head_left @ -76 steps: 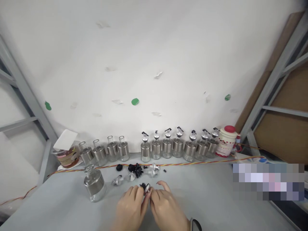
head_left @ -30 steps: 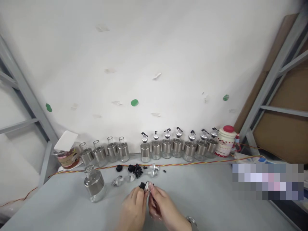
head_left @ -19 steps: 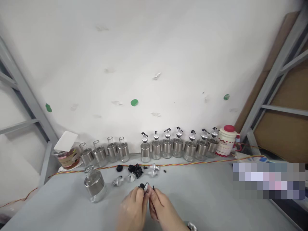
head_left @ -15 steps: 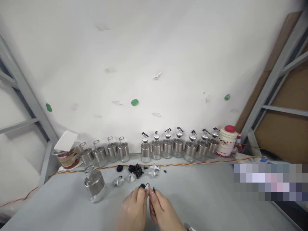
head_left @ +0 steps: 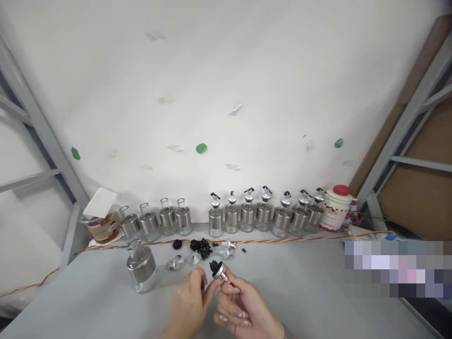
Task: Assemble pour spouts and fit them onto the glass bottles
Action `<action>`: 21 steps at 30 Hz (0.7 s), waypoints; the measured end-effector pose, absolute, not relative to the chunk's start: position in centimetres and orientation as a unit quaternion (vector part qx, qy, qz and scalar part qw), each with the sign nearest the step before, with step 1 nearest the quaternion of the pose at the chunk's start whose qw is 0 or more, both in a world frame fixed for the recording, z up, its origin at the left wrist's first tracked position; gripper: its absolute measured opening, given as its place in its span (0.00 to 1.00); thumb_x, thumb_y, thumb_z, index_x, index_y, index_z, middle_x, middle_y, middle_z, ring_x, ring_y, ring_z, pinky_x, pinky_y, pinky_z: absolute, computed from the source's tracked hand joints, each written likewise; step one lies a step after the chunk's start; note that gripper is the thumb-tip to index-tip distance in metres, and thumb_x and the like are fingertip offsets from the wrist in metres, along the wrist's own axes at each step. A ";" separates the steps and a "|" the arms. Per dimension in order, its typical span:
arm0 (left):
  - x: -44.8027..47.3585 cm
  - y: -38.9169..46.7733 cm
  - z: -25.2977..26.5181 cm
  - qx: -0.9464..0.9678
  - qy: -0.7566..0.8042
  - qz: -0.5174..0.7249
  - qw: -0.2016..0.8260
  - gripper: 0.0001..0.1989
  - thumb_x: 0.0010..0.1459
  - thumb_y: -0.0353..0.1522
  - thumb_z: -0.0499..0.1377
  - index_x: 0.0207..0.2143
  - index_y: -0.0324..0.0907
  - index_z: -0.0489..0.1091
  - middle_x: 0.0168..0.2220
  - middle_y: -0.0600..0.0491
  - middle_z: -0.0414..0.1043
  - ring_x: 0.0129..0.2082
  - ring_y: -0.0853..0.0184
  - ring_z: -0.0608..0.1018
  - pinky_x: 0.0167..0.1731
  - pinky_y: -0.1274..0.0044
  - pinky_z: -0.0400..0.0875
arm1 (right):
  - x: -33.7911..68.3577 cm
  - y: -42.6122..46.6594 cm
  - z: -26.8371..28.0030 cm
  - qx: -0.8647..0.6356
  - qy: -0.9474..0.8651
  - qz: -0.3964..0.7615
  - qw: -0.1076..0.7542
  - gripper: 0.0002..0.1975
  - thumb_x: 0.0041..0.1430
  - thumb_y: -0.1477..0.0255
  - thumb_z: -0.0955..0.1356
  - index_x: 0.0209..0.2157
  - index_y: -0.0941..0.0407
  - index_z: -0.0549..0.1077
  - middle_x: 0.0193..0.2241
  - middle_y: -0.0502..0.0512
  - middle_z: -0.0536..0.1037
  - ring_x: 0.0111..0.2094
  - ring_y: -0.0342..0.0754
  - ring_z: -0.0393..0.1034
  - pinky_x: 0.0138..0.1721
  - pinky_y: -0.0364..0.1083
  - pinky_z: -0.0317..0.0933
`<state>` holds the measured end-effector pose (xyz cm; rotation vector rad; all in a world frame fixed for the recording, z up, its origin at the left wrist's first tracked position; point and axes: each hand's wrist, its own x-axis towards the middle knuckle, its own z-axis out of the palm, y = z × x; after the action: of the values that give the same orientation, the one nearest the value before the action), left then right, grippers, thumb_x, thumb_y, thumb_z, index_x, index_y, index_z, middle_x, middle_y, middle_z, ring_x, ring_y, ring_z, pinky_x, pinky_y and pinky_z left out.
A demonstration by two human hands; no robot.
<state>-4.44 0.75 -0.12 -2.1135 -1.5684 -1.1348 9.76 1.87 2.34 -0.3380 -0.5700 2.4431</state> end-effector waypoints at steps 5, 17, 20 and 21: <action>-4.6 0.8 0.0 -0.748 -0.526 -0.371 0.160 0.12 0.58 0.37 0.49 0.23 0.42 0.57 0.14 0.58 0.64 0.14 0.72 0.70 0.14 0.82 0.61 | 10.0 1.9 2.3 -0.144 -0.188 0.930 0.280 0.25 0.60 0.56 0.51 0.15 0.55 0.53 0.03 0.41 0.54 0.08 0.37 0.33 0.22 0.37 0.51; -5.0 0.4 1.5 -0.768 -0.498 -0.356 0.188 0.07 0.56 0.35 0.51 0.28 0.41 0.62 0.22 0.53 0.68 0.21 0.68 0.73 0.21 0.79 0.66 | 9.3 1.9 1.6 -0.197 -0.269 0.878 0.344 0.22 0.55 0.54 0.58 0.18 0.57 0.59 0.06 0.41 0.58 0.08 0.35 0.42 0.22 0.39 0.53; -7.4 0.5 4.2 -0.659 -0.525 -0.426 0.330 0.14 0.48 0.36 0.60 0.37 0.40 0.64 0.36 0.45 0.68 0.39 0.58 0.72 0.40 0.66 0.65 | 9.6 2.8 1.3 -0.310 -0.437 0.725 0.432 0.21 0.50 0.53 0.63 0.24 0.58 0.65 0.12 0.45 0.64 0.12 0.38 0.54 0.20 0.40 0.52; -8.5 0.7 5.0 -0.579 -0.568 -0.453 0.370 0.22 0.45 0.38 0.62 0.42 0.39 0.63 0.42 0.41 0.66 0.45 0.54 0.68 0.45 0.61 0.61 | 9.9 3.1 1.2 -0.348 -0.491 0.658 0.453 0.20 0.50 0.53 0.63 0.25 0.59 0.66 0.14 0.46 0.65 0.15 0.40 0.57 0.20 0.41 0.52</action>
<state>-8.53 0.73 5.04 -1.4854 -1.4575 -1.1608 9.89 3.12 1.22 -0.8586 -1.2116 1.6262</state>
